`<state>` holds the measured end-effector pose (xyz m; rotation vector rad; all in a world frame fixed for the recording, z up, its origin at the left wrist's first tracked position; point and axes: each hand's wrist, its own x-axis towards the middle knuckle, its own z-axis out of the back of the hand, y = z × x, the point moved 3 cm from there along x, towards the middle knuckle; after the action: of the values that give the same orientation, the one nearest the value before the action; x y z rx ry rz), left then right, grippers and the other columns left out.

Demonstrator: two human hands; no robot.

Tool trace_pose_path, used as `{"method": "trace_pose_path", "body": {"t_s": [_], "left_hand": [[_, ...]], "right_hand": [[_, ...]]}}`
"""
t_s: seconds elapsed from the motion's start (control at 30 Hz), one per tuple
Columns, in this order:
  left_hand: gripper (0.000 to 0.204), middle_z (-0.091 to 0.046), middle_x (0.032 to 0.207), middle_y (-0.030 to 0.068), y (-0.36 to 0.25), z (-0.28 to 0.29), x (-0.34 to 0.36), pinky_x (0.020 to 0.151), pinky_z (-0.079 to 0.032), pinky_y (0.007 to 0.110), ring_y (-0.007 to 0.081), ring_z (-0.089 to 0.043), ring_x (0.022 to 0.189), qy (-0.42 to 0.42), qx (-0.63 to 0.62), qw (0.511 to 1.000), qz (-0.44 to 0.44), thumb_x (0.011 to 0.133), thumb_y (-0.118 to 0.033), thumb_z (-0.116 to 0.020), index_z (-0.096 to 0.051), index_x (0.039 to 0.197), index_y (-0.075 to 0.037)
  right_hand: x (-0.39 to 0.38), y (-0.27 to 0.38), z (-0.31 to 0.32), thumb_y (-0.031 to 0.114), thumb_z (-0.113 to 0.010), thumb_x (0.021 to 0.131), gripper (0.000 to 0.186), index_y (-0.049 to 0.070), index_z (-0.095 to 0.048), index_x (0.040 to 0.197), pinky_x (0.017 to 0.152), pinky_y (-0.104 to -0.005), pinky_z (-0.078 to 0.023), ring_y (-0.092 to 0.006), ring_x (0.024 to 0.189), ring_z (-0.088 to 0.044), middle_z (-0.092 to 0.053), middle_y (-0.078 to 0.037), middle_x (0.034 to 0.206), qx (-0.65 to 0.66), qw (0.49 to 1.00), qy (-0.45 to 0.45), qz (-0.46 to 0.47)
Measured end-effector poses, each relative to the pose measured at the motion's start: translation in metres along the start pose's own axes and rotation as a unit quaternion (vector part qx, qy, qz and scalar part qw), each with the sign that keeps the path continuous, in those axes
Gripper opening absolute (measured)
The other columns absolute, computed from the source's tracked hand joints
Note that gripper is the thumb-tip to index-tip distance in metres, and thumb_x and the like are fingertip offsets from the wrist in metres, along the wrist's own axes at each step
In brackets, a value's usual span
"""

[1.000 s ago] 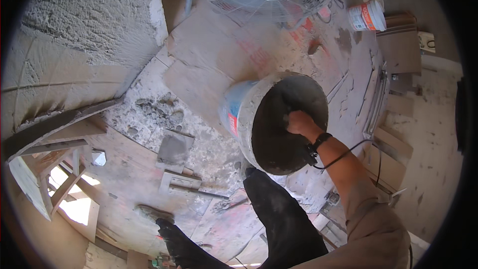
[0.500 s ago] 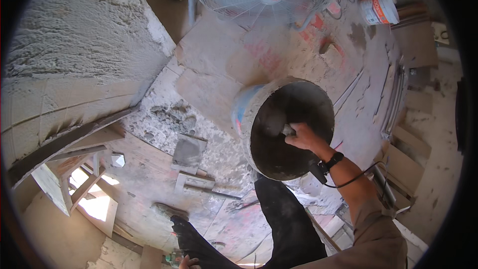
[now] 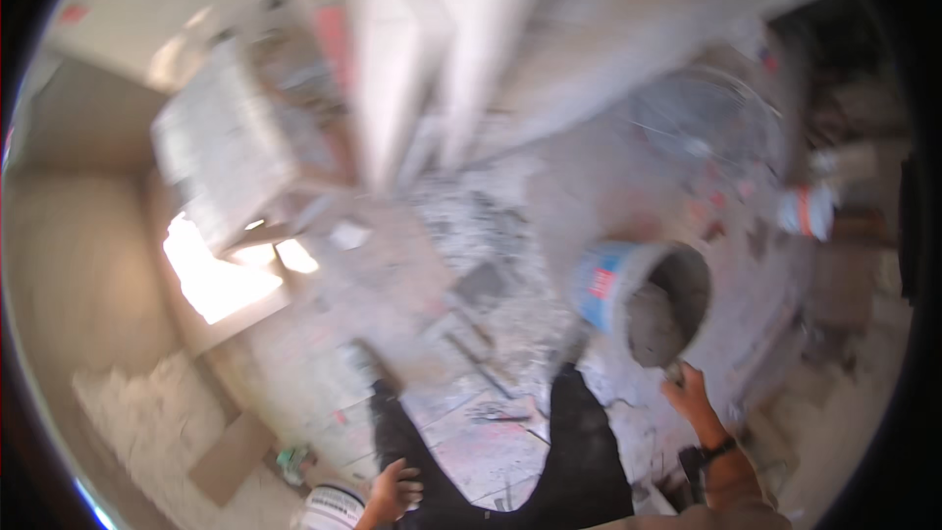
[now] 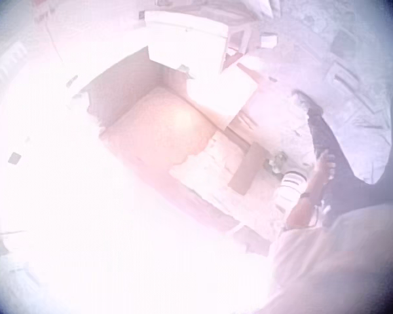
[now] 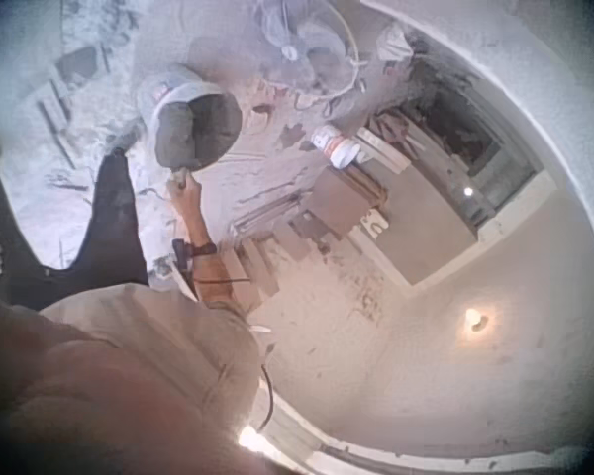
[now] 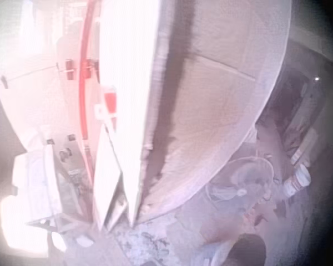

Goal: Applying mortar and placing tiles on an interior wall under a window.

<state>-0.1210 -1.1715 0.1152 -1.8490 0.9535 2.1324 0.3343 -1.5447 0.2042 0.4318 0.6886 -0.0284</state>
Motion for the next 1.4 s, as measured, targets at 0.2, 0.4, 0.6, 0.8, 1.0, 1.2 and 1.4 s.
{"method": "trace_pose_path", "body": {"t_s": [0.2,0.4,0.6,0.8,1.0,1.2,1.4], "left_hand": [[0.042,-0.063,0.071,0.0087,-0.014,0.053,-0.046,0.047,-0.044,0.033,0.0199,-0.057,0.051,0.077,-0.066,0.995,-0.009,0.089,-0.048,-0.053,-0.062,0.103,-0.01],[0.038,-0.063,0.067,0.005,-0.019,0.103,-0.058,0.042,-0.043,0.03,0.0166,-0.056,0.047,0.128,-0.115,0.985,-0.015,0.091,-0.048,-0.051,-0.062,0.1,-0.012],[0.039,-0.062,0.067,0.0033,-0.021,0.12,-0.06,0.042,-0.04,0.029,0.0161,-0.053,0.047,0.151,-0.154,0.976,-0.026,0.089,-0.05,-0.052,-0.062,0.099,-0.014],[0.04,-0.061,0.068,0.0031,-0.026,0.101,-0.054,0.044,-0.039,0.032,0.0166,-0.052,0.047,0.127,-0.103,0.986,-0.015,0.089,-0.051,-0.052,-0.061,0.1,-0.014],[0.044,-0.056,0.069,0.0087,-0.026,0.065,-0.04,0.046,-0.039,0.037,0.0238,-0.049,0.05,0.082,-0.043,0.996,0.003,0.088,-0.051,-0.05,-0.056,0.104,-0.01],[0.039,-0.042,0.052,-0.0054,-0.03,0.0,-0.057,0.034,-0.031,0.026,0.0112,-0.036,0.04,-0.039,0.049,0.998,-0.009,0.088,-0.054,-0.052,-0.059,0.095,-0.017],[0.036,-0.042,0.05,-0.0037,-0.029,-0.045,-0.051,0.031,-0.03,0.028,0.0132,-0.036,0.037,-0.115,0.094,0.989,-0.01,0.09,-0.053,-0.05,-0.059,0.091,-0.018]], "right_hand": [[-0.04,0.202,-0.186,0.012,-0.054,0.08,0.011,0.001,-0.055,0.083,0.045,-0.0295,-0.038,-0.0106,0.049,-0.048,-0.049,-0.004,0.057,0.067,0.965,0.251,0.032],[-0.008,0.553,-0.495,0.018,-0.056,0.088,0.017,0.005,-0.055,0.077,0.045,-0.0278,-0.04,-0.0126,0.051,-0.052,-0.052,-0.003,0.06,0.194,0.847,0.487,0.095],[-0.026,0.613,-0.539,0.02,-0.058,0.088,0.019,0.005,-0.054,0.077,0.046,-0.0271,-0.042,-0.013,0.052,-0.052,-0.054,-0.004,0.064,0.212,0.806,0.548,0.077],[-0.05,0.444,-0.376,0.021,-0.059,0.089,0.018,0.005,-0.052,0.082,0.043,-0.0231,-0.035,-0.0075,0.051,-0.049,-0.05,0.0,0.064,0.114,0.849,0.509,0.082],[-0.033,0.204,-0.15,0.028,-0.071,0.079,0.033,0.0,-0.054,0.085,0.061,-0.039,-0.045,-0.0283,0.06,-0.052,-0.055,-0.014,0.068,-0.037,0.969,0.176,0.166],[0.015,0.016,0.039,0.02,-0.063,0.075,0.023,0.004,-0.062,0.092,0.068,-0.0443,-0.051,-0.0349,0.08,-0.065,-0.066,-0.018,0.082,-0.352,0.935,-0.038,-0.031],[0.149,-0.071,0.069,0.01,-0.055,0.08,0.017,0.009,-0.071,0.087,0.068,-0.0407,-0.053,-0.027,0.083,-0.068,-0.069,-0.013,0.089,-0.496,0.868,-0.019,0.023]]}}
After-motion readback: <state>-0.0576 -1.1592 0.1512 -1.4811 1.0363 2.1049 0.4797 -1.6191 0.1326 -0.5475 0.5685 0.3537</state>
